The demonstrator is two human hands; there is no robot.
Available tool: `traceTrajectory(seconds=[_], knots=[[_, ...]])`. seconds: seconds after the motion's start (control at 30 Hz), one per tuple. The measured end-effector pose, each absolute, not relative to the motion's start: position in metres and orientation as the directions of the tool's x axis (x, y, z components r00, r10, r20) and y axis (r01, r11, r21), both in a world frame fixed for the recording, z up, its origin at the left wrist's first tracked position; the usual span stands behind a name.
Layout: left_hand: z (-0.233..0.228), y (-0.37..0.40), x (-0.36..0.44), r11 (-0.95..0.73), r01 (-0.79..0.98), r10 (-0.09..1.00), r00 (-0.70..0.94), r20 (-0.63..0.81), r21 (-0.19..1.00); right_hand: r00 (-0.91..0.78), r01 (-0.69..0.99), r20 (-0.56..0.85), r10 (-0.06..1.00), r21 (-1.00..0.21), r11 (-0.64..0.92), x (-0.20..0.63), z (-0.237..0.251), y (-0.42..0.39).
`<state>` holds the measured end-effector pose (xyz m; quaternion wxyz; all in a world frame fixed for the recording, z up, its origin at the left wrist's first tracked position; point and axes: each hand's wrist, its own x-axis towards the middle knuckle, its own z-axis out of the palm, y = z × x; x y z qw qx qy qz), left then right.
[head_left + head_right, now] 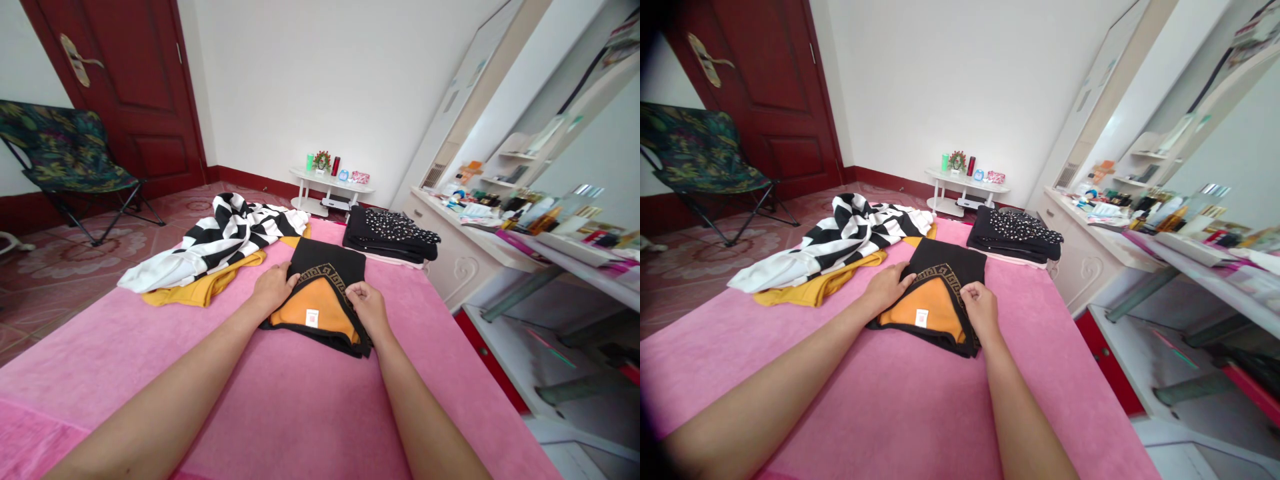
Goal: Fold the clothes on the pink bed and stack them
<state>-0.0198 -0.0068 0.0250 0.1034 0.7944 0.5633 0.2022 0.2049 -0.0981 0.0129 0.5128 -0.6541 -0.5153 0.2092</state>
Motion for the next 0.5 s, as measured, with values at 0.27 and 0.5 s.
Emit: traceTrajectory(seconds=[0.27,0.5], knots=[[0.0258,-0.0087,-0.0189,-0.349,0.852,0.935,0.289,0.206,0.389,0.395,0.454,0.245,0.885,-0.89,0.044,0.2042,0.0133,-0.0983],[0.0261,-0.0089,-0.0191,-0.346,0.851,0.937,0.291,0.193,0.396,0.395,0.448,0.256,0.882,-0.892,0.058,0.2031,0.0145,-0.0987]])
